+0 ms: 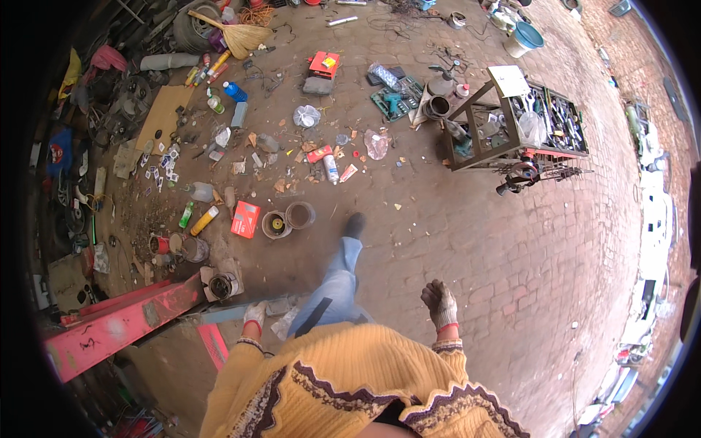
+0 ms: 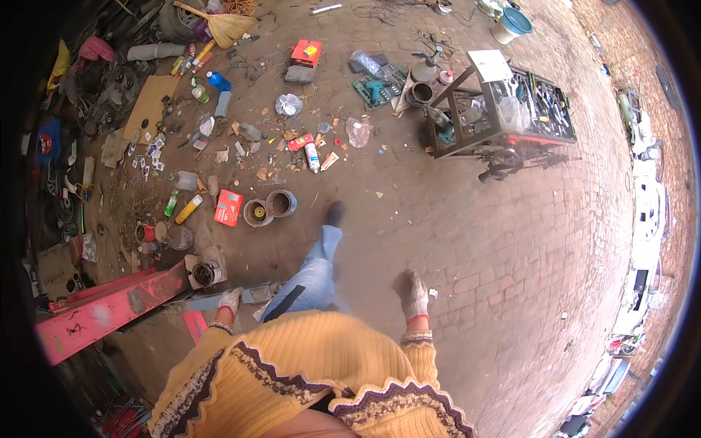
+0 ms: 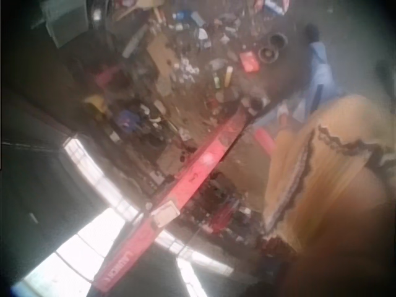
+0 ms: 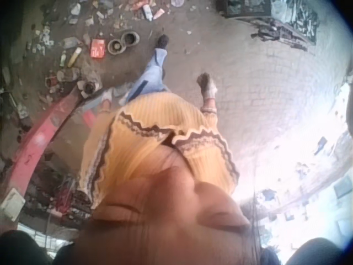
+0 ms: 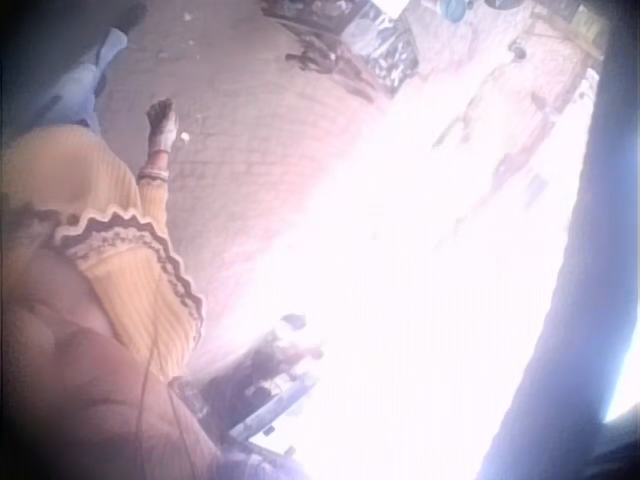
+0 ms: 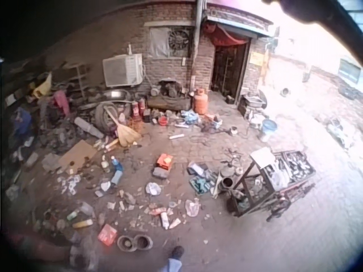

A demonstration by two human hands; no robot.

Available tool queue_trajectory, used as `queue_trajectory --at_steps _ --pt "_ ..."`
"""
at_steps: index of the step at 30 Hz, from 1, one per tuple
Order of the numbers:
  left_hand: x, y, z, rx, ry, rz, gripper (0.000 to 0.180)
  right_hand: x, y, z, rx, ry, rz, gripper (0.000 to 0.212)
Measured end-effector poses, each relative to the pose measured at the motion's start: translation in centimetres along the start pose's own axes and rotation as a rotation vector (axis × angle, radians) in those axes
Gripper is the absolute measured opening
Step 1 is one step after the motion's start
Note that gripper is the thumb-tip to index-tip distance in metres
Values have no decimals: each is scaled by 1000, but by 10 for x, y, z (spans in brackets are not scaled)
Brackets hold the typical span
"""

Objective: The person walks through a cluttered workshop, picks up a white bottle and a red spray can, then picks up a red LED box and a blue bucket. They open the LED box, remove a black item, and place it on a workbench before walking away.

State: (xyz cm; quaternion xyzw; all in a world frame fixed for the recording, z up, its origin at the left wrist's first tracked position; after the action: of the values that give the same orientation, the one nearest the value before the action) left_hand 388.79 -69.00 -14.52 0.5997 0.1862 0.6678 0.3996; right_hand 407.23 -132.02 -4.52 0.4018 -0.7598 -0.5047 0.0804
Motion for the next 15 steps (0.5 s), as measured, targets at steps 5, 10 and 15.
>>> queue_trajectory --at_steps 5,10,15 --pt "-11 -8 121 134 166 -93 63 -38 -61 -71 -85 -271 -642 34" --pt "-4 1 286 -167 -37 -60 68 -53 -105 -118 40 67 -90 33" --pt "-31 14 410 -247 -180 -70 72 -123 -114 -160 107 128 -10 20"
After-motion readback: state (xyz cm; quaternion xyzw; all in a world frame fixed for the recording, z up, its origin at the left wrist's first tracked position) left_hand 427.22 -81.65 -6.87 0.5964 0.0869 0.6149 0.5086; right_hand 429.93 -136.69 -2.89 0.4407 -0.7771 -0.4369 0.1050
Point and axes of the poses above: each hand's wrist, its own y-axis away from the middle knuckle, its own x-axis out of the back of the hand, z = x × y, the point moved 6 cm from there along -y, towards the middle knuckle, and after that the axes turned 2 degrees about z, right-handed, at the moved point
